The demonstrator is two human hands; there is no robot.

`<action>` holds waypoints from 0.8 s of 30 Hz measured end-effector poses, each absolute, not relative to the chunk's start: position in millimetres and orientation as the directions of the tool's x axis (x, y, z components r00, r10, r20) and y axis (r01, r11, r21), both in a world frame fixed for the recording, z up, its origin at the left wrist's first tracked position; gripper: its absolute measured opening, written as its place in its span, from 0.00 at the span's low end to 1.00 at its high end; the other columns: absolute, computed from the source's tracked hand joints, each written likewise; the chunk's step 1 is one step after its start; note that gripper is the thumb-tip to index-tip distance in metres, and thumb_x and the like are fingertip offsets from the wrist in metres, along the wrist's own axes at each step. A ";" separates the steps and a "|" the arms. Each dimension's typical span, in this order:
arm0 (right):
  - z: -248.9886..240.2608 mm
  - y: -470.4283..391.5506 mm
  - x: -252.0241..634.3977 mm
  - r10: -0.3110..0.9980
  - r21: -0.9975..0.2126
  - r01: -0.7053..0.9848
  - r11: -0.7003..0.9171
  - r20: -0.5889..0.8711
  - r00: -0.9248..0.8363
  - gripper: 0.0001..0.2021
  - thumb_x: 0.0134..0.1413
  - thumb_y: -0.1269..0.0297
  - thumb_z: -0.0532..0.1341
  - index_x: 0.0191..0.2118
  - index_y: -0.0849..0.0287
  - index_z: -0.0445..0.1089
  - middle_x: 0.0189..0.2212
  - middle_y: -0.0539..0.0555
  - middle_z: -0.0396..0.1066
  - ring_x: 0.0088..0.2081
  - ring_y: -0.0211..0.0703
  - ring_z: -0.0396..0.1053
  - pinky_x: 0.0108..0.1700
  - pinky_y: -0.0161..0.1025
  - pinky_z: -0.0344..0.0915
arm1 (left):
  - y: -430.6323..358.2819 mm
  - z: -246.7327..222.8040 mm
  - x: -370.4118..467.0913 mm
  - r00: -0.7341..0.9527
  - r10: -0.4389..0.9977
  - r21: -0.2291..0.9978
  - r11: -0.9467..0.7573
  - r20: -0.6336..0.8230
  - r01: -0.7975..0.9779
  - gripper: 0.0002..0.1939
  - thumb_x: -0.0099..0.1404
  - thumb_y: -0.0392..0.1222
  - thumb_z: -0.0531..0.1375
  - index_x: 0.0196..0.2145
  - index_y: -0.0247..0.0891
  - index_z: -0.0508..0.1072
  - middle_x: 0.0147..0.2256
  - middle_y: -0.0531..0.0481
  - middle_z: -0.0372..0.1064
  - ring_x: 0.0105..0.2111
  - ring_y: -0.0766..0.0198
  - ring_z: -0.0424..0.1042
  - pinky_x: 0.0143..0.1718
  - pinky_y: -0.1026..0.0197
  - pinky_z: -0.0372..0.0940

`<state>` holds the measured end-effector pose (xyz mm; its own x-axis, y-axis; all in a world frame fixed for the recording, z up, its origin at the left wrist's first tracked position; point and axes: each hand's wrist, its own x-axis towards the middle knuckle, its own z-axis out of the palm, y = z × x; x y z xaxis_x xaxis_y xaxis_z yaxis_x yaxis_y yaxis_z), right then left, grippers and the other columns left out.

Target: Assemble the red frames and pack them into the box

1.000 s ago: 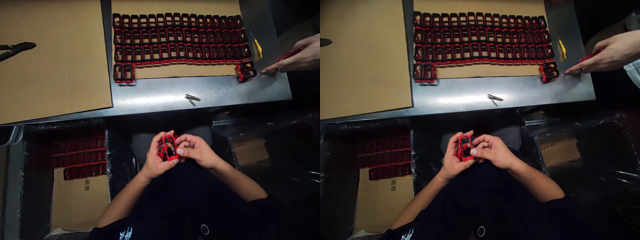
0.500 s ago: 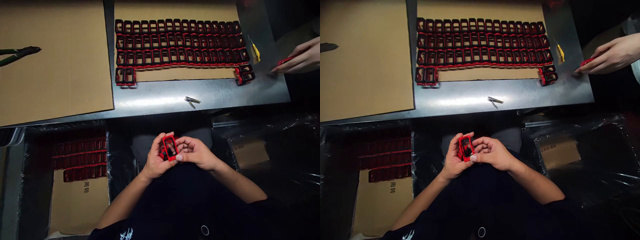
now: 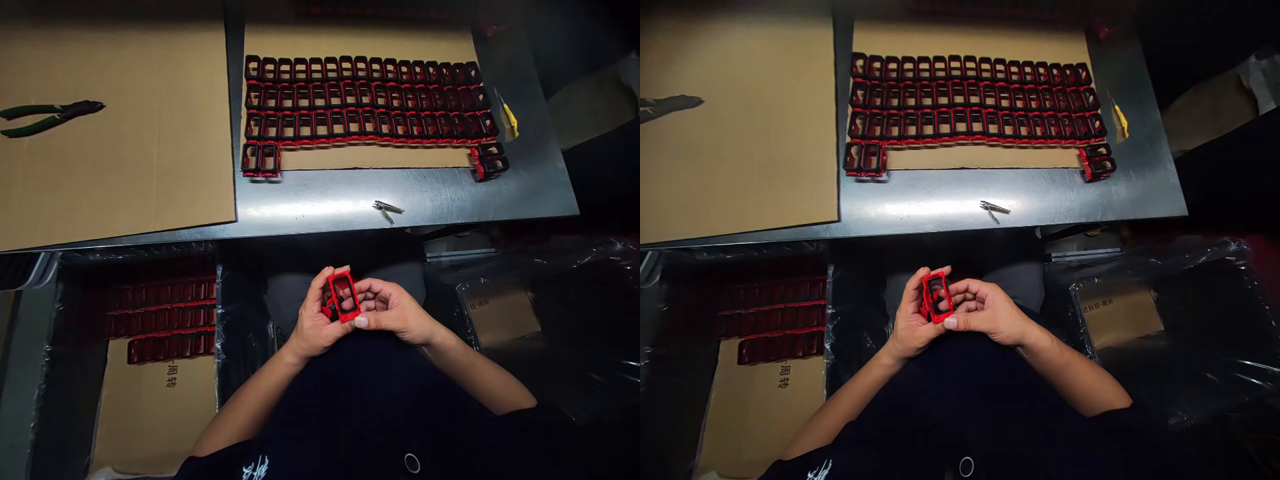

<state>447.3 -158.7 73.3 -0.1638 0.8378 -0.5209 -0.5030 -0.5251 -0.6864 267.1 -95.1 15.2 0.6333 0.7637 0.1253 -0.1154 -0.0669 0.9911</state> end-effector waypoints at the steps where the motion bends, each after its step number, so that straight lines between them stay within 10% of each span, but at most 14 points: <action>1: 73.1 -158.8 447.5 0.839 -0.684 -0.507 -0.524 -0.519 -0.167 0.25 0.42 0.62 0.79 0.47 0.59 0.74 0.43 0.55 0.79 0.37 0.36 0.77 0.44 0.37 0.74 | -94.8 15.8 267.4 0.631 0.766 0.992 -0.071 0.119 -0.101 0.45 0.60 0.50 0.71 0.67 0.50 0.52 0.63 0.33 0.64 0.60 0.47 0.72 0.59 0.42 0.69; 24: 56.9 -160.2 447.2 0.806 -0.489 -0.675 -0.553 -0.521 -0.282 0.25 0.38 0.67 0.80 0.45 0.59 0.76 0.38 0.52 0.79 0.37 0.36 0.77 0.40 0.32 0.72 | -87.6 32.5 268.4 0.635 0.741 0.962 -0.274 0.221 -0.015 0.45 0.58 0.47 0.72 0.66 0.44 0.55 0.60 0.34 0.67 0.56 0.49 0.75 0.56 0.47 0.72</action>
